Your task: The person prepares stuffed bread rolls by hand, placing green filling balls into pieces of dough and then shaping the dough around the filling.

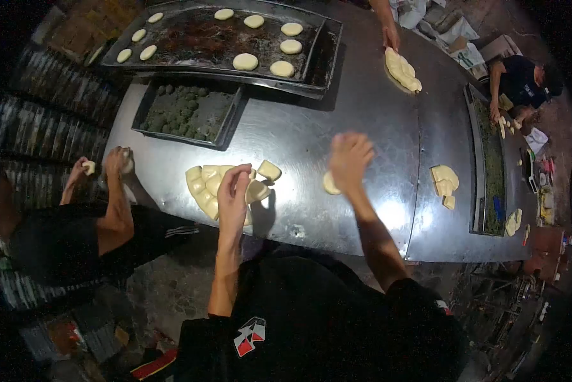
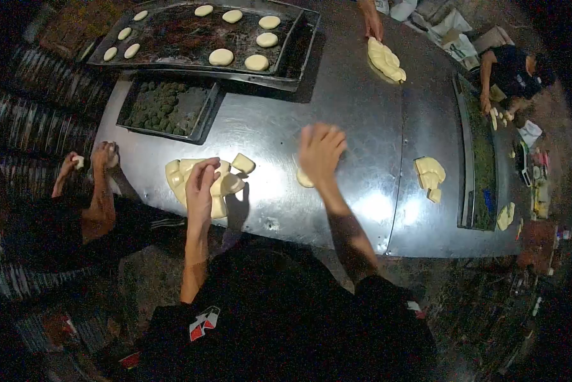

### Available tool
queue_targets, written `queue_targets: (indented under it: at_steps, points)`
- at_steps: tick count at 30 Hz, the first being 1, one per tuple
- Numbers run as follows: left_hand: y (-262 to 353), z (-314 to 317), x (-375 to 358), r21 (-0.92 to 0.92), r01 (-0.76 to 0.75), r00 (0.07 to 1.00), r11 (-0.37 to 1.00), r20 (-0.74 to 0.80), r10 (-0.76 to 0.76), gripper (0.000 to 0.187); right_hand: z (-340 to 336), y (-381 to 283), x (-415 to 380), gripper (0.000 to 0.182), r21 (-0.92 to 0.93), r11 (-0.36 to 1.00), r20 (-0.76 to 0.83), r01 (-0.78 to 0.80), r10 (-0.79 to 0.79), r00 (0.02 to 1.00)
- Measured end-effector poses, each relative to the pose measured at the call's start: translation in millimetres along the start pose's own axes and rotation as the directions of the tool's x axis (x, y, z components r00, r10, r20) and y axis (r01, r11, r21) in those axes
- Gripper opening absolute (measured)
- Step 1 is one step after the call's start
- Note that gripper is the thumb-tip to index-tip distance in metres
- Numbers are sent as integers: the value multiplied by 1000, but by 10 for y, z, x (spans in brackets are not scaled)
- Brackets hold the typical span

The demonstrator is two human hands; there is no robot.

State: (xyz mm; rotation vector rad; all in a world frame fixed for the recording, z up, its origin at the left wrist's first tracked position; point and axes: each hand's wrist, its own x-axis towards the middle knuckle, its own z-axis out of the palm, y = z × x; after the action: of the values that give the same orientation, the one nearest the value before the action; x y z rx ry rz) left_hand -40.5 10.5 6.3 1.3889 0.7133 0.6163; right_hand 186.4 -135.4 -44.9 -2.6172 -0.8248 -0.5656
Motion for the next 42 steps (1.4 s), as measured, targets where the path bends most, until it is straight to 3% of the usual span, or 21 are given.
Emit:
queue_targets:
  at_steps: [1, 2, 5, 6, 8, 10, 14, 15, 18, 20, 23, 24, 26, 29, 32, 34, 35, 37, 39, 41, 42]
  points:
    - [-71, 1, -7, -7, 4, 1000, 1000, -10, -4, 29, 389, 45, -358, 33, -326, 923, -36, 205, -229, 973]
    - [-57, 15, -2, -6, 4, 1000, 1000, -14, -4, 29, 417, 46, -367, 33, -323, 923, -35, 208, -231, 972]
    - [-10, 59, 87, 136, 14, 1000, 991, 17, -16, 29, 340, -8, -292, 42, 38, 998, 340, 45, -55, 939]
    - [-122, 77, 174, 114, -87, 996, 990, 4, 87, 27, 346, 16, -229, 42, 48, 997, 324, 57, -69, 944]
    - [-337, 30, 331, 689, -267, 957, 674, 105, 271, 29, 351, 189, -214, 45, 332, 935, 439, -129, -32, 898]
    - [-728, 74, 437, 798, -209, 971, 566, 98, 220, 33, 290, 534, -107, 47, 319, 931, 721, -178, -116, 683]
    - [-825, 304, 389, 887, -231, 969, 400, 175, 172, 48, -248, 514, 206, 32, 335, 928, 887, 166, -370, 278]
    - [-814, 327, 388, 893, -249, 963, 374, 187, 194, 45, -398, 359, 365, 32, 341, 922, 877, 184, -383, 290]
    - [-709, 267, 414, 650, -307, 947, 696, 283, 153, 31, -735, -157, 786, 32, 533, 785, 629, 315, -617, 473]
    - [-573, 187, 479, 452, -284, 931, 845, 339, 132, 33, -792, -714, 1238, 29, 711, 699, 573, -76, -514, 638]
    - [-371, 4, 482, -70, -3, 956, 998, 294, 24, 33, -429, -1431, 1841, 30, 756, 653, 393, 49, -512, 764]
    - [-230, -72, 491, -71, -6, 956, 997, 292, 26, 33, -232, -1653, 2045, 33, 782, 613, 304, 114, -533, 789]
    - [28, -285, 501, -289, 314, 940, 904, 228, -253, 34, 261, -2036, 2444, 30, 743, 595, 191, 306, -627, 756]
    - [-134, -556, 551, -379, 240, 971, 894, 80, -227, 40, 750, -2575, 2768, 31, 698, 673, 298, 245, -585, 754]
    - [-63, -780, 607, -431, 182, 972, 884, -54, -227, 39, 1229, -2804, 2828, 30, 652, 658, 124, 376, -583, 803]
    - [144, -876, 621, -491, 213, 929, 845, -165, -330, 35, 1253, -2808, 2671, 25, 743, 573, 214, 346, -693, 688]
    - [55, -950, 646, -437, 205, 930, 876, -192, -313, 34, 1209, -2762, 2550, 18, 752, 512, 36, 414, -660, 750]
    - [73, -967, 711, -462, 139, 943, 876, -208, -259, 36, 753, -2670, 2204, 15, 810, 504, -84, 299, -404, 911]
    - [156, -896, 793, -484, 135, 939, 865, -216, -268, 37, 372, -2518, 1671, 13, 903, 430, 66, 23, -191, 979]
    - [175, -724, 878, -489, 161, 959, 857, -129, -254, 37, 386, -2242, 1114, 20, 920, 369, 247, -136, -272, 930]
    - [184, -604, 895, -490, 165, 972, 856, -68, -227, 37, 274, -2166, 889, 31, 834, 330, 531, -443, -256, 808]
